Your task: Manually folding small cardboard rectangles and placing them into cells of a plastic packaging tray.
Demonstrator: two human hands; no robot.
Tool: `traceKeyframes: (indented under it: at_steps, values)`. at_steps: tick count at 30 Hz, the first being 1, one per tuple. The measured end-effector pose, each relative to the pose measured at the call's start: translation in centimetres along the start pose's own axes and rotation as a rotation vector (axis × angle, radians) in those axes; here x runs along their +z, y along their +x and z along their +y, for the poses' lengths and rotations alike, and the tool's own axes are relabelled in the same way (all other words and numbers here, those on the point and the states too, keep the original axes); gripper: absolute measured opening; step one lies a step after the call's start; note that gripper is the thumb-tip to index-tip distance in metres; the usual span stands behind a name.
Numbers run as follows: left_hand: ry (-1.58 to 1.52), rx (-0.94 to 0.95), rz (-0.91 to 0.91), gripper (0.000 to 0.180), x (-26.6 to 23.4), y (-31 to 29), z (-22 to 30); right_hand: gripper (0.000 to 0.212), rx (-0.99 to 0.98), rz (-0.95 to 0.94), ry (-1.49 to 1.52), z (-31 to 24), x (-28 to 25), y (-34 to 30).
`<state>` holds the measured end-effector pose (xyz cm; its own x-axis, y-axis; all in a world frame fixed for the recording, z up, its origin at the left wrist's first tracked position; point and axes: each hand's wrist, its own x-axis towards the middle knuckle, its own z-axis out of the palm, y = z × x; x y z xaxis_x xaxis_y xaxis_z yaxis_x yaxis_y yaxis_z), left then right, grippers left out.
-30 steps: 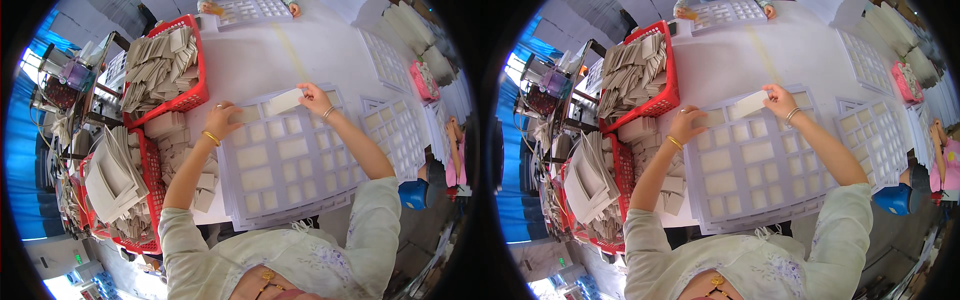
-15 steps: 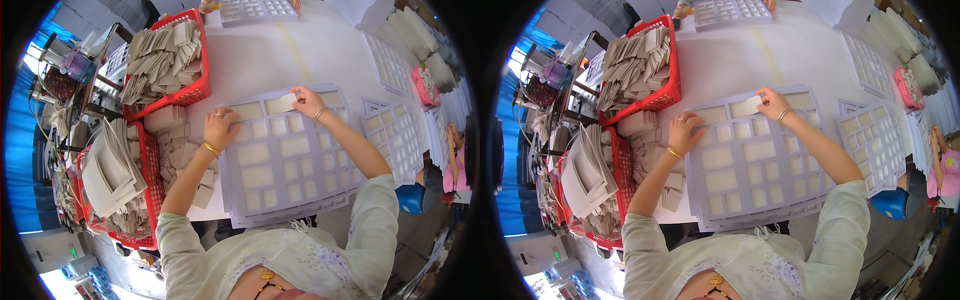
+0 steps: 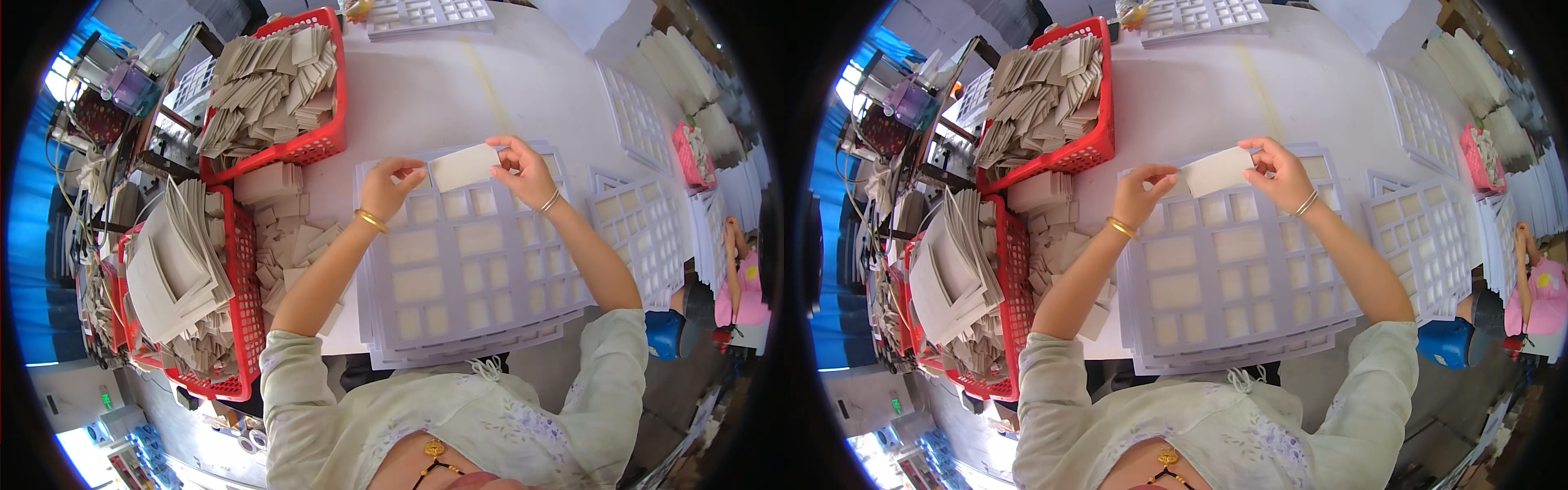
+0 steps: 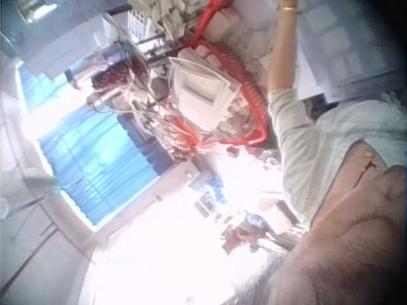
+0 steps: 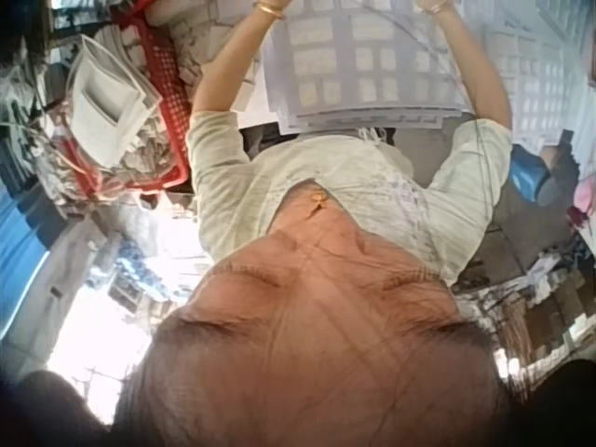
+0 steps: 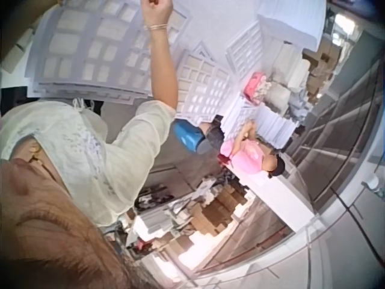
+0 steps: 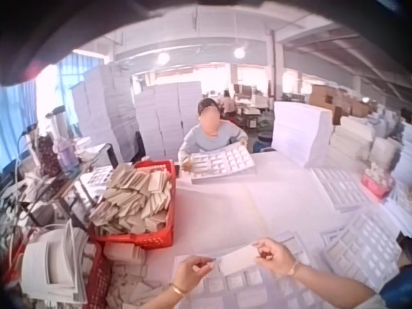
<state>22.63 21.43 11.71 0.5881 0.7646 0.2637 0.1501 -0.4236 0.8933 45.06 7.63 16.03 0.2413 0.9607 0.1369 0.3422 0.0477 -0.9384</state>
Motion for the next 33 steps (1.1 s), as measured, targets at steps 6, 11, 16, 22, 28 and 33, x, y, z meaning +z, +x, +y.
traceKeyframes:
  at_steps: [6, 11, 16, 22, 28, 33]
  values:
    - [-0.078, -0.122, 0.016, 0.016, 0.7, -0.2, -0.5, 0.038, -0.005, 0.013, -0.076, -0.5, 0.2, -0.2]
    - [-0.179, -0.157, 0.273, 0.013, -1.6, -1.4, -1.3, 0.039, 0.267, 0.083, -0.089, 1.8, -0.3, 1.0]
    - [0.042, 0.043, 0.321, 0.014, -5.4, -8.3, 1.9, 0.039, 0.341, 0.044, -0.148, 4.0, 0.9, 1.8]
    - [0.226, 0.068, 0.594, 0.011, -11.9, -20.8, 3.0, 0.037, 0.344, -0.021, -0.171, 6.1, 1.3, 2.4]
    - [0.572, -0.001, 0.999, 0.008, -18.2, -32.9, 5.3, 0.027, -0.014, 0.046, -0.929, 3.8, 3.7, 1.8]
    - [0.6, -0.197, 1.466, 0.016, -22.3, -41.2, 5.4, 0.019, -0.483, -0.066, -0.777, 4.2, 6.5, 3.9]
